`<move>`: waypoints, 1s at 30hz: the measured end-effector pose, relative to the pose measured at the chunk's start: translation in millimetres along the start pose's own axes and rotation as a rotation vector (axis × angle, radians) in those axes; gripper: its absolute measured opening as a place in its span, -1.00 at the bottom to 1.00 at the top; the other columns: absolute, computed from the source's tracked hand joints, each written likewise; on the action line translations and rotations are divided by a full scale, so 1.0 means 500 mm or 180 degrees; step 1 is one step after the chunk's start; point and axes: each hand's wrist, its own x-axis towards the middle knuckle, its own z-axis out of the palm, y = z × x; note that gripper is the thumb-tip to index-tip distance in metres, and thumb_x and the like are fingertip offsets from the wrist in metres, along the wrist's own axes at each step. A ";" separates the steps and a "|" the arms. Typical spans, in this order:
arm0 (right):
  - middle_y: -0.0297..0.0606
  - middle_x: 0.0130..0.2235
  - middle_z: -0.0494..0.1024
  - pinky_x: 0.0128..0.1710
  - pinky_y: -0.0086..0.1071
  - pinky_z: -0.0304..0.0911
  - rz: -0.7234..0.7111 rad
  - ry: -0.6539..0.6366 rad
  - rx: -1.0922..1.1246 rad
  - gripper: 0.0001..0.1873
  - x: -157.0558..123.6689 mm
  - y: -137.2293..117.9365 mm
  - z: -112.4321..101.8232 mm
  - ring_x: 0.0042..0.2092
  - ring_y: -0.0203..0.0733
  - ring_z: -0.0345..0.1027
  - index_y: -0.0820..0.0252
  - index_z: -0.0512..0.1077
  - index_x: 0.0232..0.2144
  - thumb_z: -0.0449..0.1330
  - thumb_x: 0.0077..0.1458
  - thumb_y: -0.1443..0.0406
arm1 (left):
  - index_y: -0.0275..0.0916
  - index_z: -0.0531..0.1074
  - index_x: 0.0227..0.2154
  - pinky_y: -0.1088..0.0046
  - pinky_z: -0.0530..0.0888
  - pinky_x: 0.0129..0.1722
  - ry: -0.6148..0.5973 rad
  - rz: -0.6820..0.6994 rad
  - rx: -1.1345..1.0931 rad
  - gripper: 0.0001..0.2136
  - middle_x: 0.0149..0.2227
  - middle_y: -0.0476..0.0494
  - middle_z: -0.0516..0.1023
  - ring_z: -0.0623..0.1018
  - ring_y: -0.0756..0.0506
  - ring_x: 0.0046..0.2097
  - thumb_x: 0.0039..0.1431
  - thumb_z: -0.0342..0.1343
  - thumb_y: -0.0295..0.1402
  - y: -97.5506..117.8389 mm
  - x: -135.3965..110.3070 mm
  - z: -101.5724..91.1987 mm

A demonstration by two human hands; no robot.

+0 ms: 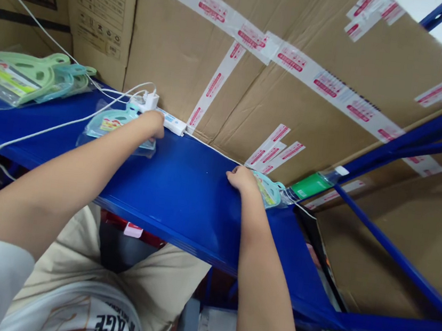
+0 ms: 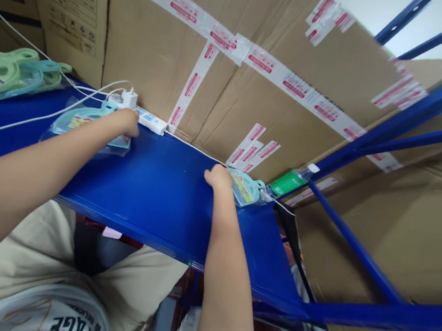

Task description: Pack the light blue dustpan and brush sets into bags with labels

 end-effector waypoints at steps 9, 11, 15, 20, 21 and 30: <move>0.05 -0.12 0.68 -0.09 -0.22 0.39 -0.0046 0.0014 0.0081 -0.75 0.005 0.002 0.004 -0.03 0.10 0.58 0.22 0.61 -0.23 0.18 0.23 0.22 | -0.21 0.52 0.05 0.49 0.45 -0.28 -0.0955 0.2256 -0.0568 -0.46 -0.34 -0.03 0.66 0.61 -0.06 -0.34 -0.10 0.21 -0.49 0.130 -0.118 0.081; 0.06 -0.11 0.67 -0.08 -0.22 0.38 -0.0018 0.0057 0.0109 -0.73 0.007 0.003 0.006 -0.02 0.11 0.57 0.21 0.60 -0.23 0.16 0.25 0.19 | -0.18 0.57 -0.01 0.48 0.44 -0.27 -0.1394 0.2841 -0.0751 -0.53 -0.34 0.00 0.66 0.58 -0.04 -0.33 -0.08 0.24 -0.43 0.136 -0.127 0.090; 0.04 -0.11 0.67 -0.04 -0.22 0.37 -0.0252 0.0364 0.0541 -0.69 0.016 -0.001 0.018 0.00 0.07 0.55 0.21 0.58 -0.21 0.10 0.31 0.16 | -0.20 0.58 -0.06 0.47 0.43 -0.21 -0.0985 0.2993 -0.0929 -0.63 -0.29 -0.02 0.65 0.56 -0.02 -0.31 0.02 0.16 -0.38 0.125 -0.108 0.067; -0.10 0.03 0.63 0.13 -0.24 0.31 -0.0944 0.0315 0.1562 -0.67 0.021 -0.041 0.047 0.05 -0.09 0.51 0.17 0.50 0.03 0.16 0.27 0.20 | -0.27 0.59 -0.11 0.38 0.44 -0.14 -0.0068 0.2190 -0.0373 -0.63 -0.27 -0.13 0.65 0.59 -0.12 -0.24 -0.03 0.16 -0.35 0.069 -0.045 0.020; -0.09 0.09 0.60 0.18 -0.23 0.27 -0.1069 0.0310 0.1622 -0.65 0.021 -0.050 0.052 0.11 -0.09 0.48 0.18 0.50 0.05 0.17 0.26 0.22 | -0.25 0.60 -0.12 0.36 0.45 -0.13 -0.0184 0.2080 -0.0290 -0.63 -0.28 -0.13 0.65 0.59 -0.14 -0.23 -0.03 0.17 -0.33 0.060 -0.037 0.017; -0.10 0.02 0.60 0.13 -0.31 0.25 -0.1215 0.0370 0.1044 -0.71 0.015 -0.074 0.058 0.10 -0.09 0.43 0.16 0.53 -0.06 0.12 0.24 0.26 | -0.12 0.62 -0.28 0.45 0.46 -0.19 -0.0634 0.1693 -0.0235 -0.77 -0.40 -0.04 0.65 0.62 -0.13 -0.25 -0.07 0.22 -0.35 0.074 -0.055 0.044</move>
